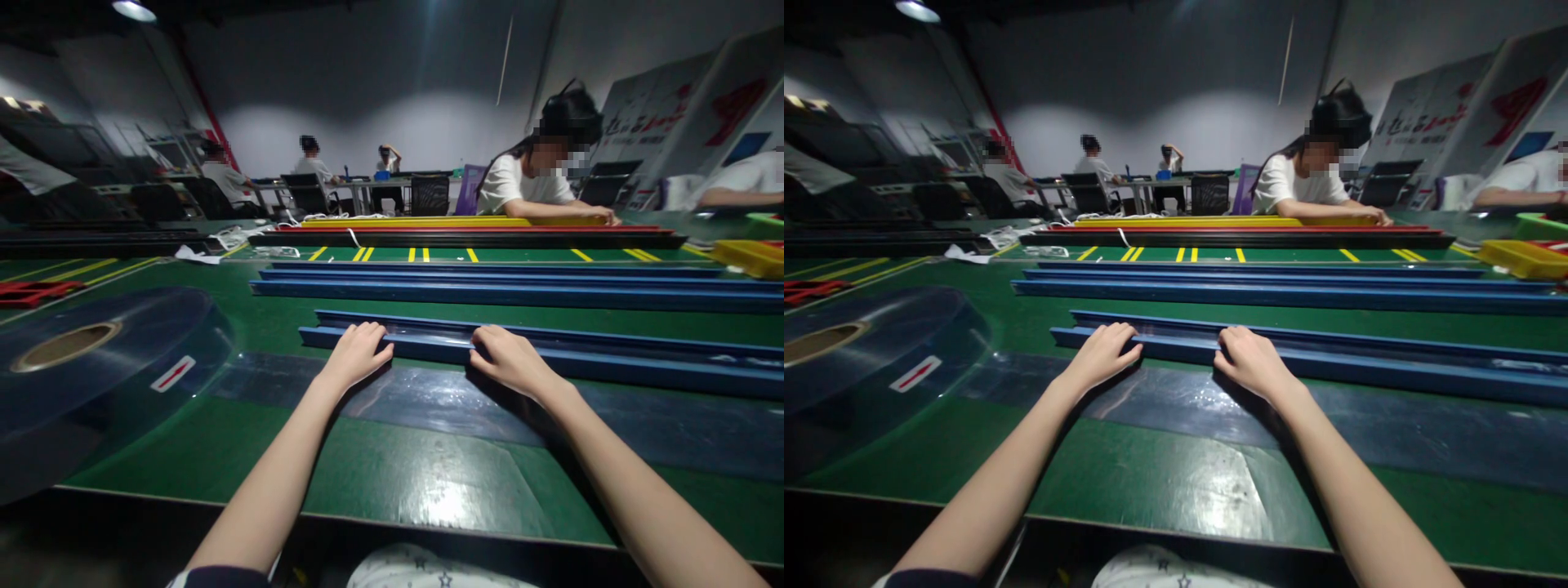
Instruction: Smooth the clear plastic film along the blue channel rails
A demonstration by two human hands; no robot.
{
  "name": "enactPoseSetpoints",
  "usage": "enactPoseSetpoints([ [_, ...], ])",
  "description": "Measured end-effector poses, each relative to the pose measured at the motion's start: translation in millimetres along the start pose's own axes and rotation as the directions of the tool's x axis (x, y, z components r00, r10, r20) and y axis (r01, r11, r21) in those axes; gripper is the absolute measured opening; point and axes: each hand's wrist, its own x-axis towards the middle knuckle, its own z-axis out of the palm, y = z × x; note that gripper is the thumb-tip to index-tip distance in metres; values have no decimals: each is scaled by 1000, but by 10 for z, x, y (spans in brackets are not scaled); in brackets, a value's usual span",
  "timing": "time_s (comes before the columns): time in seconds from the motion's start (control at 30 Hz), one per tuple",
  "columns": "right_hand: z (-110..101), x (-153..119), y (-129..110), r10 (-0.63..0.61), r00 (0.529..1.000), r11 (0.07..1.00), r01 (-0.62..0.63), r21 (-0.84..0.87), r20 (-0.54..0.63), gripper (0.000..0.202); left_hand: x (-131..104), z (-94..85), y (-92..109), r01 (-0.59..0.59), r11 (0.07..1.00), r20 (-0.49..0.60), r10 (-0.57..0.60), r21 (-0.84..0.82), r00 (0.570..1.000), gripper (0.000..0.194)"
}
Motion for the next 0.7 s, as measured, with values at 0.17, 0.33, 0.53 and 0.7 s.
enactPoseSetpoints([
  [0.17, -50, -23, 75, -5, 999, 1000, 4, 29, 38, 21, -1, -23, 40, -19, 1000, -16, 18, -9, 1000, 22],
  [0.33, -145, -114, 241, 10, 996, 998, -16, 65, 90, 20, -3, -45, 86, -48, 999, -8, 47, -10, 999, 22],
  [0.53, -174, -161, 328, 51, 994, 997, -57, 55, 92, 23, -6, -44, 78, -38, 999, -9, 38, 1, 999, 22],
  [0.7, -75, -136, 253, 29, 996, 998, -25, -59, 78, 21, -10, -22, 63, -35, 999, -7, 35, 11, 999, 24],
])
